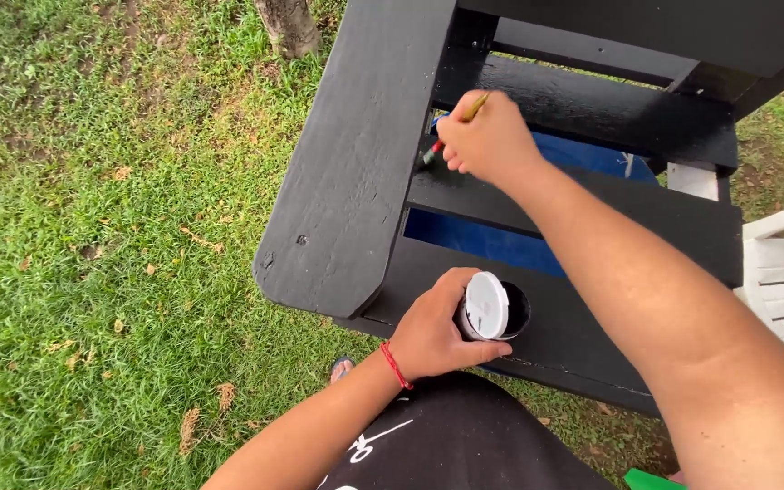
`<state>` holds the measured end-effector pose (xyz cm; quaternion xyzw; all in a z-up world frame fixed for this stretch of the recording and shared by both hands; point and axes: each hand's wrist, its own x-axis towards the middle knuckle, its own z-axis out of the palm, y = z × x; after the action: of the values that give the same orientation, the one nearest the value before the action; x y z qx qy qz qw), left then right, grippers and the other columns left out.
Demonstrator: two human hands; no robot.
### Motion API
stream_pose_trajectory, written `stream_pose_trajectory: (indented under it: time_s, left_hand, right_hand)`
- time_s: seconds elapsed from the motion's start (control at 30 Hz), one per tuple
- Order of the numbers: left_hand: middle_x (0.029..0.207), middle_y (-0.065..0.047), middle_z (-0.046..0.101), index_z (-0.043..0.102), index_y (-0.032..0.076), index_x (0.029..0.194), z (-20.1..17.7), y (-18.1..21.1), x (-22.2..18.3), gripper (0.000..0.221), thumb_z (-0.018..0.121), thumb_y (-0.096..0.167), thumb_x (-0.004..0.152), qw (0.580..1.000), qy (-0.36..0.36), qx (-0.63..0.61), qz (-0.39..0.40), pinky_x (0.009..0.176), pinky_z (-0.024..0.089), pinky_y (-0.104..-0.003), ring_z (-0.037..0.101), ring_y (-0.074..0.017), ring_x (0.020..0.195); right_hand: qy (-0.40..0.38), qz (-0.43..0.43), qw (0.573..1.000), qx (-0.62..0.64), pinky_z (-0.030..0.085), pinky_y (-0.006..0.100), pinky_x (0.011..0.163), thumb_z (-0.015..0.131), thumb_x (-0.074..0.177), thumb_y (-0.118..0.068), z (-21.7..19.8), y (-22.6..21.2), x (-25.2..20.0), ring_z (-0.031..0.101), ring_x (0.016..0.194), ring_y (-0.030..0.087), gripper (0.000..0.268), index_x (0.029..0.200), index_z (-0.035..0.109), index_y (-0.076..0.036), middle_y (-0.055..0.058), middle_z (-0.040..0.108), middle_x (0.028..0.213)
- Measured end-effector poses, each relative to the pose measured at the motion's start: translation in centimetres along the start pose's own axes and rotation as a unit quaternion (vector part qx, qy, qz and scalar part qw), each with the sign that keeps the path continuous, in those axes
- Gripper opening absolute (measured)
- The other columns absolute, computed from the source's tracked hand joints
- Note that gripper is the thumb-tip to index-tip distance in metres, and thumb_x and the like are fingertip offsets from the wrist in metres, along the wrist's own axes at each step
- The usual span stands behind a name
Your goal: A person is painting the wooden slats of a chair with black paint using a paintbrush.
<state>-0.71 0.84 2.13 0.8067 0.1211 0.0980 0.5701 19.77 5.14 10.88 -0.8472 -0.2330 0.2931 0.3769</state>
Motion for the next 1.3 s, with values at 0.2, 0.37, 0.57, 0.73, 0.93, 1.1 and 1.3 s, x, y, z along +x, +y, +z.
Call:
stream_pose_trajectory:
  time_s: [0.2, 0.37, 0.57, 0.73, 0.93, 1.1, 1.3]
  left_hand:
    - [0.115, -0.018, 0.06, 0.051, 0.007, 0.128, -0.1, 0.3, -0.2, 0.081, 0.087, 0.039, 0.063, 0.999, 0.021, -0.045, 0.0, 0.09, 0.053, -0.05, 0.064, -0.044, 0.109]
    - [0.116, -0.017, 0.059, 0.051, 0.008, 0.127, 0.3, -0.3, -0.4, 0.08, 0.089, 0.037, 0.063, 0.997, 0.045, -0.057, 0.015, 0.092, 0.053, -0.049, 0.062, -0.042, 0.113]
    - [0.133, -0.008, 0.052, 0.048, 0.012, 0.131, 1.5, -3.3, -0.2, 0.078, 0.092, 0.021, 0.067, 0.984, 0.099, -0.033, 0.147, 0.111, 0.042, -0.041, 0.052, -0.0265, 0.128]
    - [0.138, -0.014, 0.05, 0.047, 0.014, 0.132, 1.7, -3.8, -0.4, 0.069, 0.086, 0.021, 0.076, 0.966, 0.129, -0.055, 0.216, 0.116, 0.041, -0.046, 0.049, -0.0335, 0.136]
    - [0.135, -0.012, 0.045, 0.042, 0.017, 0.128, 1.8, -3.2, -1.3, 0.072, 0.087, 0.02, 0.073, 0.956, 0.167, -0.055, 0.234, 0.115, 0.042, -0.043, 0.049, -0.0299, 0.132]
    - [0.132, -0.009, 0.05, 0.041, 0.02, 0.112, 0.9, 0.2, -1.9, 0.073, 0.094, 0.024, 0.062, 0.96, 0.178, -0.031, 0.215, 0.105, 0.046, -0.039, 0.054, -0.0241, 0.121]
    - [0.127, -0.004, 0.057, 0.034, 0.028, 0.125, 0.3, 2.1, -1.2, 0.079, 0.092, 0.03, 0.071, 0.929, 0.164, -0.005, 0.333, 0.101, 0.044, -0.039, 0.058, -0.0212, 0.102]
  right_hand:
    - [-0.092, -0.126, 0.987, -0.029, 0.057, 0.024, 0.044, 0.061, 0.077, -0.011, -0.7, 3.0, -0.9, 0.067, 0.045, 0.017, 0.012, 0.072, 0.067, -0.002, 0.013, 0.066, 0.054]
    - [-0.053, -0.154, 0.985, 0.058, 0.055, 0.023, 0.043, 0.061, 0.082, -0.006, -4.9, 2.8, -3.0, 0.064, 0.049, 0.017, 0.012, 0.08, 0.067, 0.004, 0.017, 0.064, 0.058]
    - [0.068, -0.262, 0.962, 0.043, 0.048, 0.023, 0.049, 0.065, 0.096, 0.005, -11.3, 4.3, -13.1, 0.059, 0.054, 0.018, 0.011, 0.106, 0.066, 0.008, 0.018, 0.063, 0.071]
    - [0.103, -0.228, 0.968, -0.032, 0.055, 0.026, 0.069, 0.066, 0.083, 0.005, -12.5, 8.0, -24.2, 0.073, 0.077, 0.02, 0.034, 0.116, 0.061, 0.008, 0.02, 0.074, 0.093]
    - [0.088, -0.272, 0.949, -0.13, 0.066, 0.024, 0.085, 0.07, 0.07, -0.021, -12.3, 13.3, -30.3, 0.082, 0.096, 0.014, 0.044, 0.113, 0.065, -0.01, 0.005, 0.078, 0.105]
    - [0.053, -0.337, 0.932, -0.123, 0.062, 0.031, 0.1, 0.056, 0.08, -0.04, -13.8, 21.5, -33.1, 0.077, 0.112, 0.019, 0.049, 0.122, 0.053, -0.016, 0.007, 0.073, 0.119]
    - [-0.223, 0.176, 0.958, -0.029, 0.066, 0.024, 0.102, 0.068, 0.072, -0.048, -17.5, 41.9, -34.6, 0.098, 0.101, 0.001, 0.06, 0.125, 0.084, -0.023, -0.01, 0.099, 0.106]
